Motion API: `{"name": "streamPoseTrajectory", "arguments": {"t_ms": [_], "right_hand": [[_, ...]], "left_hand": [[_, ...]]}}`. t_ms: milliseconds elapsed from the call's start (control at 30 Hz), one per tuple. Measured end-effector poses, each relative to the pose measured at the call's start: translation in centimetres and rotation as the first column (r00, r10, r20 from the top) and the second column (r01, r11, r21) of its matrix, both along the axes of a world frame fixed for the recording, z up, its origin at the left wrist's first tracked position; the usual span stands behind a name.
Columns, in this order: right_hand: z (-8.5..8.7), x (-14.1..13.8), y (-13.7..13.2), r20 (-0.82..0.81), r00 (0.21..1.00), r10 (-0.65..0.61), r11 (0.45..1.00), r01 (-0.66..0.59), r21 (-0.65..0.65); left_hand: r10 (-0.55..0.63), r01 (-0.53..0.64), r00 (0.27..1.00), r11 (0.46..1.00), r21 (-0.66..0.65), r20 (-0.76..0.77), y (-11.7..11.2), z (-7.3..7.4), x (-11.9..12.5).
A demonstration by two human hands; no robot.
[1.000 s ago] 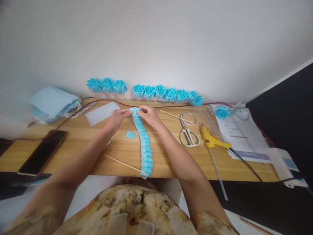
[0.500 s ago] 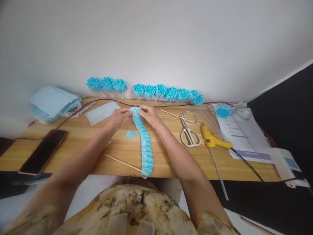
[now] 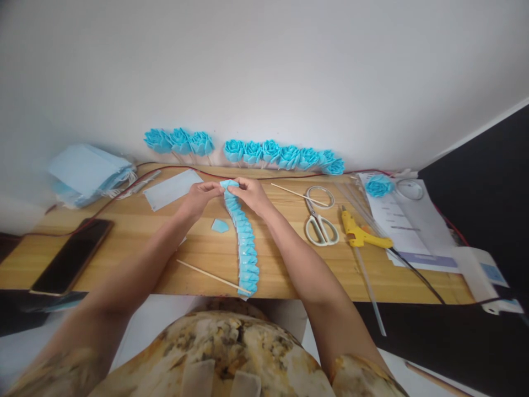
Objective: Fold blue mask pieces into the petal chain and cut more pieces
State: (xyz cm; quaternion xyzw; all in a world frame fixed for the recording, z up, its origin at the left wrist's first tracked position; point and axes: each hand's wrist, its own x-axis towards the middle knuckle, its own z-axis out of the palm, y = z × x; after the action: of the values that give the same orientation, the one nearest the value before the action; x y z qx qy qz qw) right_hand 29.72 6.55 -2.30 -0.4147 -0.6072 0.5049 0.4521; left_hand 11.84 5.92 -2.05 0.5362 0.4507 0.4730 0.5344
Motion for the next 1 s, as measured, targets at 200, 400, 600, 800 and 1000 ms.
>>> {"name": "streamPoseTrajectory", "arguments": {"t_ms": [200,400,600,800,1000], "right_hand": [[-0.1,0.6,0.3,-0.056,0.997,0.044,0.998,-0.047,-0.051],[-0.3,0.6,0.5,0.007,1.0,0.016,1.0,-0.016,0.004],[0.2,1.0,0.3,-0.008,0.998,0.068,0.997,-0.068,-0.018],[0.5,1.1,0.2,-0.035,0.996,0.087,0.995,-0.089,-0.037],[-0.2,0.8,0.4,0.004,1.0,0.011,1.0,-0.011,-0.013]], "left_hand": [[-0.015,0.015,1.0,1.0,-0.002,0.025,0.2,-0.2,-0.3],[-0.02,0.02,0.999,1.0,-0.011,0.026,0.2,0.0,-0.3],[0.006,-0.006,1.0,1.0,-0.021,0.014,0.4,-0.1,-0.4],[0.024,-0.024,1.0,0.999,-0.024,0.013,0.4,-0.3,-0.2],[-0.014,0.014,1.0,0.999,-0.031,0.003,0.2,-0.2,-0.3]]}}
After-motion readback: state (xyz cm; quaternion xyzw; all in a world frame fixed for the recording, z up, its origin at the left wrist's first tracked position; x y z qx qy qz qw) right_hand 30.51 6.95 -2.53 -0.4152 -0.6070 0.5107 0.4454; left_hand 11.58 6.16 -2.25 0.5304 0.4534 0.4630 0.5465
